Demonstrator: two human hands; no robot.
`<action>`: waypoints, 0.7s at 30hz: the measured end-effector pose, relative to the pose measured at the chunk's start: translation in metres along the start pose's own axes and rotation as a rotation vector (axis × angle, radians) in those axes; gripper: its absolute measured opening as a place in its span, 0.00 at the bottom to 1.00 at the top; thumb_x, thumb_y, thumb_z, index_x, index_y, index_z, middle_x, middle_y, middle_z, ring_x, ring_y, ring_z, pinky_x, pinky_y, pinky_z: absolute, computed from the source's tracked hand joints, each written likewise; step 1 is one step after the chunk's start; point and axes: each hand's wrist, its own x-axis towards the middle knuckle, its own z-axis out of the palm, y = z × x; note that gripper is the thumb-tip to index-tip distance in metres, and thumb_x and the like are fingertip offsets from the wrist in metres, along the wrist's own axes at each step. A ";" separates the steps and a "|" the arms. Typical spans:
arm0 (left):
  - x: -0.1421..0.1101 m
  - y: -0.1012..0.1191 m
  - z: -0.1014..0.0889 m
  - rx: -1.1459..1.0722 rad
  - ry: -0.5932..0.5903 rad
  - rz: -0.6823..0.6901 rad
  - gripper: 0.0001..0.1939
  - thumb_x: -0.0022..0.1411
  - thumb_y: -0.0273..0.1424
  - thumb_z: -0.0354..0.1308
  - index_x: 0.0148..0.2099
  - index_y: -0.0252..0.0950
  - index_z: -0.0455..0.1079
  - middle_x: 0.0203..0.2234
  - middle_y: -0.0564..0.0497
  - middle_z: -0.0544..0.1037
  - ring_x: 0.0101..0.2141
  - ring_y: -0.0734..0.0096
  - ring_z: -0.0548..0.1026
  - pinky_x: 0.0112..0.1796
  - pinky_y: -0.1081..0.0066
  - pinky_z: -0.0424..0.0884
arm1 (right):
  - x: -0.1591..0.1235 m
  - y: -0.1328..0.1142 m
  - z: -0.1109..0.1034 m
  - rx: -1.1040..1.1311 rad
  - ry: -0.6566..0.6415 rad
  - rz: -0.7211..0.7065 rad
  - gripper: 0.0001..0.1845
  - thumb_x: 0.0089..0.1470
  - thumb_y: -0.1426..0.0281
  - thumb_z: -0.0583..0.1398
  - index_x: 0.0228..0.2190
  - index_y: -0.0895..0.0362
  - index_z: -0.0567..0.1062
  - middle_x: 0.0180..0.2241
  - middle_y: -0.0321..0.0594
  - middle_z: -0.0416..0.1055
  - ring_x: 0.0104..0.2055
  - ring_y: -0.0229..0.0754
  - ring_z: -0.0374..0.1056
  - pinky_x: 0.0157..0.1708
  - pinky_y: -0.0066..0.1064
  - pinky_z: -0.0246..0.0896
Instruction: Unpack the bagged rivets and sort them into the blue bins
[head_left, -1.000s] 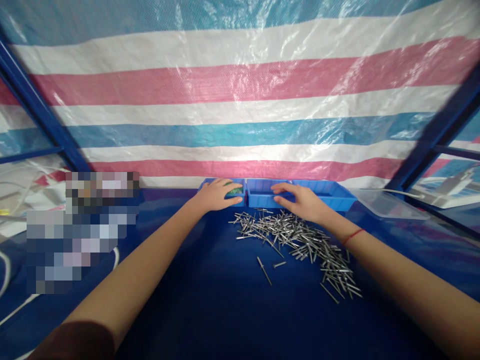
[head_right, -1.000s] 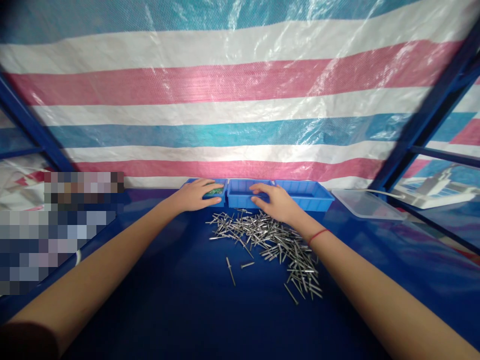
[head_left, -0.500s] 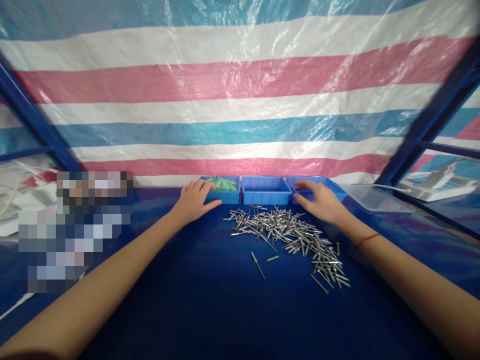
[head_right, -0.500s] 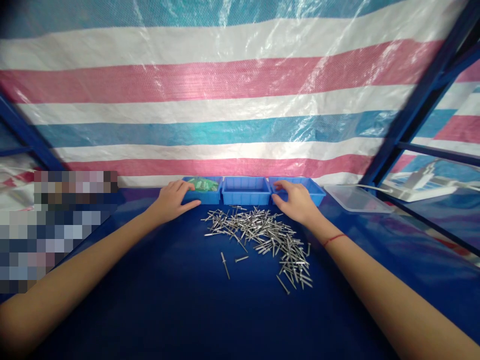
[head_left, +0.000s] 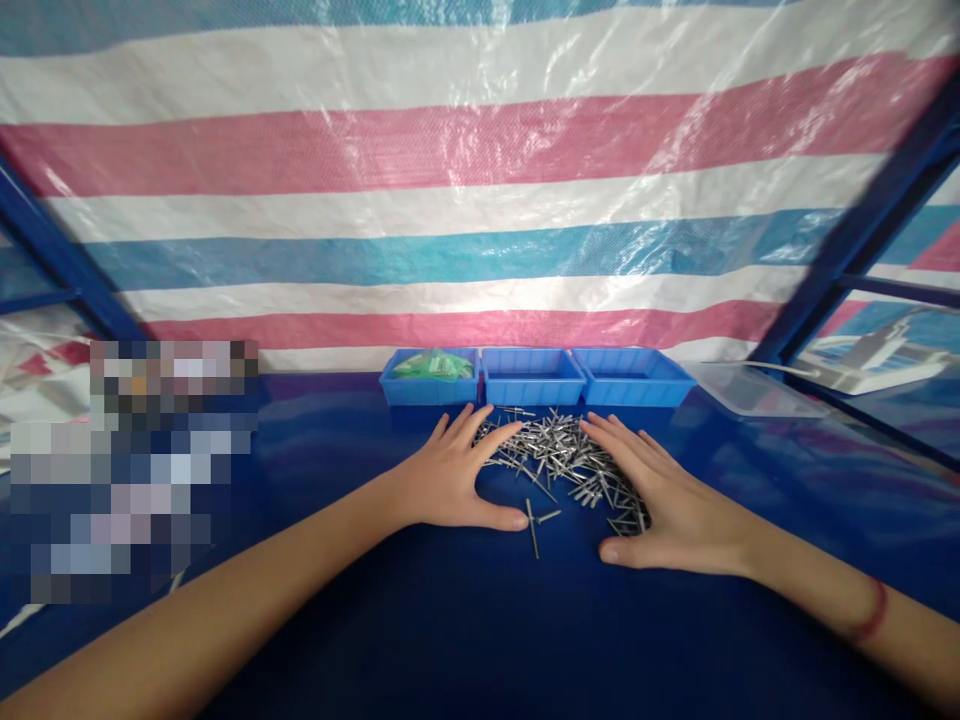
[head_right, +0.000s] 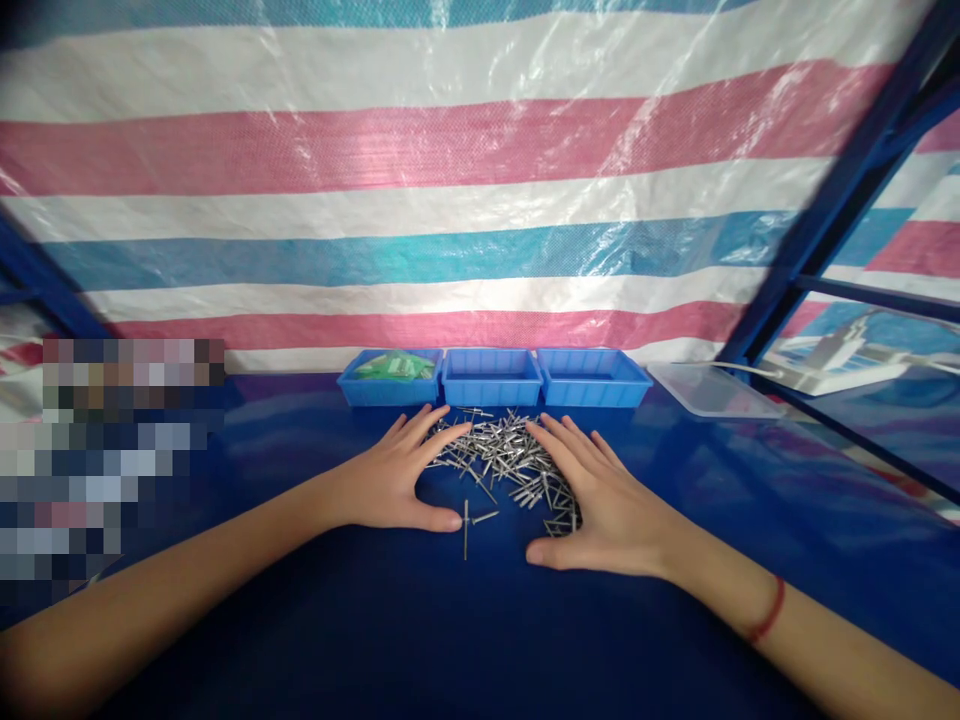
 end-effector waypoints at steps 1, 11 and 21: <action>0.002 0.001 0.000 0.000 -0.005 0.001 0.51 0.46 0.61 0.54 0.67 0.48 0.41 0.66 0.40 0.40 0.63 0.35 0.39 0.56 0.37 0.42 | 0.009 -0.001 -0.001 0.009 -0.009 -0.004 0.58 0.40 0.44 0.60 0.64 0.53 0.41 0.66 0.50 0.37 0.66 0.62 0.33 0.60 0.60 0.35; 0.017 0.023 0.006 -0.131 0.126 0.182 0.35 0.55 0.42 0.59 0.60 0.32 0.54 0.53 0.38 0.63 0.54 0.55 0.63 0.54 0.58 0.61 | 0.042 -0.028 0.012 0.145 0.224 -0.222 0.26 0.48 0.68 0.60 0.50 0.57 0.64 0.53 0.52 0.61 0.56 0.53 0.58 0.54 0.48 0.55; 0.024 0.015 0.018 -0.311 0.365 0.145 0.22 0.58 0.24 0.54 0.54 0.39 0.57 0.47 0.45 0.68 0.49 0.61 0.67 0.51 0.59 0.64 | 0.064 -0.044 0.013 0.385 0.448 -0.164 0.17 0.42 0.79 0.57 0.36 0.54 0.65 0.35 0.38 0.67 0.37 0.42 0.66 0.38 0.34 0.62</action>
